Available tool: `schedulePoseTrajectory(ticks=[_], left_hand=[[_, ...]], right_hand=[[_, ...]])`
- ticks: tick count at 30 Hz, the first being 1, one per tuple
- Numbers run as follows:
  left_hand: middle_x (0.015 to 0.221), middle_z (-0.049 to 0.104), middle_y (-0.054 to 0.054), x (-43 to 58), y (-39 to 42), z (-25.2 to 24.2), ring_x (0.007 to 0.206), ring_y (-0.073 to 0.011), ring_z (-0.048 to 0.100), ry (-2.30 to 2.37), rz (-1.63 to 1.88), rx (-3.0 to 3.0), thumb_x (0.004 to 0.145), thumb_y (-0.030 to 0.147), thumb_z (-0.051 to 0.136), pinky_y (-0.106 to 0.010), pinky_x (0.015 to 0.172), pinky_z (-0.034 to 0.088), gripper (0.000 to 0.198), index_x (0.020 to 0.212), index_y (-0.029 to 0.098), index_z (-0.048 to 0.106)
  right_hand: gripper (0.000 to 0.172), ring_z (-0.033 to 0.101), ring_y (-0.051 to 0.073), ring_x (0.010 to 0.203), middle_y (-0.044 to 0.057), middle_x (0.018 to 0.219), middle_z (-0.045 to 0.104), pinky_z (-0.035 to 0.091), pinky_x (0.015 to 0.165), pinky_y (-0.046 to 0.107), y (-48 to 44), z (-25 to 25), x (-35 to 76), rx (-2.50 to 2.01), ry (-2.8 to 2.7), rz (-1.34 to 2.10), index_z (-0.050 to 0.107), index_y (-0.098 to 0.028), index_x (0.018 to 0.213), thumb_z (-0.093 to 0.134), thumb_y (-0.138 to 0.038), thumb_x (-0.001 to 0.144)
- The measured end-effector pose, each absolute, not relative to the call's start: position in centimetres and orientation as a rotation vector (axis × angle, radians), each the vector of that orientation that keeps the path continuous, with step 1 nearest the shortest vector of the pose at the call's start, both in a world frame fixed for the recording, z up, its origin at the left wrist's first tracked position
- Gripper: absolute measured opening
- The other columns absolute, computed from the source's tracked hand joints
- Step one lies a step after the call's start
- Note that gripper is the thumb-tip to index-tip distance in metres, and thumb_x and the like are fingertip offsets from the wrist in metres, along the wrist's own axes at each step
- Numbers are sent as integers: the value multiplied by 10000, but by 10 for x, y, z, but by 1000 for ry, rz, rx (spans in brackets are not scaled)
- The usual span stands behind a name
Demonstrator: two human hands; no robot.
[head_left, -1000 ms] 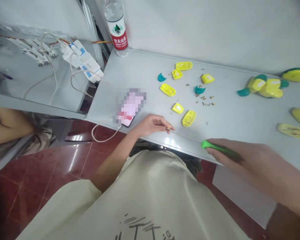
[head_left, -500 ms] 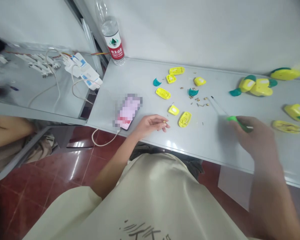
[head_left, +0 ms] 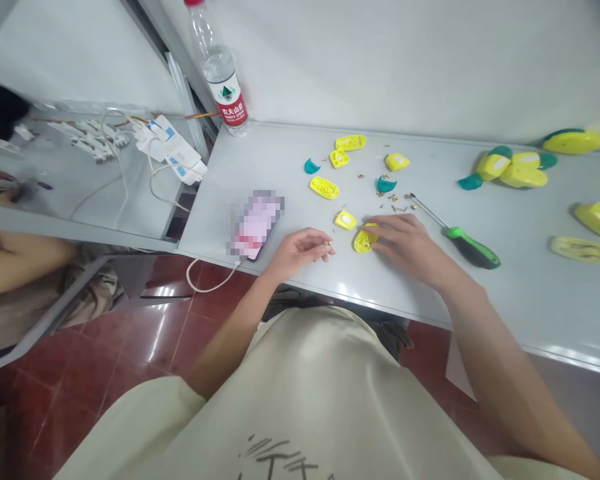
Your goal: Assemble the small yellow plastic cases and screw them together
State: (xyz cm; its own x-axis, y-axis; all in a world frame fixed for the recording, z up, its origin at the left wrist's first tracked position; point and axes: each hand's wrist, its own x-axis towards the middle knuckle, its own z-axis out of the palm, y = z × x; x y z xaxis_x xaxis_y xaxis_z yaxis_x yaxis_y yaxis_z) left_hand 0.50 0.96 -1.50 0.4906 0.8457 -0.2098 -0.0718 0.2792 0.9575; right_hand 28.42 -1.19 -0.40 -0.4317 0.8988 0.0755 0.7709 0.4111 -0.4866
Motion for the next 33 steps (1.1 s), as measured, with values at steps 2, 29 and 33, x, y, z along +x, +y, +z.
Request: schedulePoseTrajectory(ticks=[2,29,33], left_hand=[[888,751,-64,5,9,-17,732,-107,668,868,743,1119,791,404,775,-238,689,479,316,968,155,697],[1048,693,-67,26,9,-13,890,-147,622,901,777,1548,861,412,702,-275,804,483,338,1140,222,725],[1300,649,-87,26,12,-10,1236,-237,551,913,693,1867,846,376,722,-387,1092,385,514,1333,259,606]], right_hand=[[378,578,310,1172,106,1287,660,436,1027,519,-12,-8,278,-1500,-2311,555,657,-265,1270,505,-434,968],[456,663,179,799,43,893,710,565,722,335,-32,25,231,-1426,-1472,1391,676,-249,1234,705,-491,849],[376,618,141,670,29,844,708,552,652,315,-34,24,243,-1511,-1356,1319,743,-246,1118,733,-481,824]])
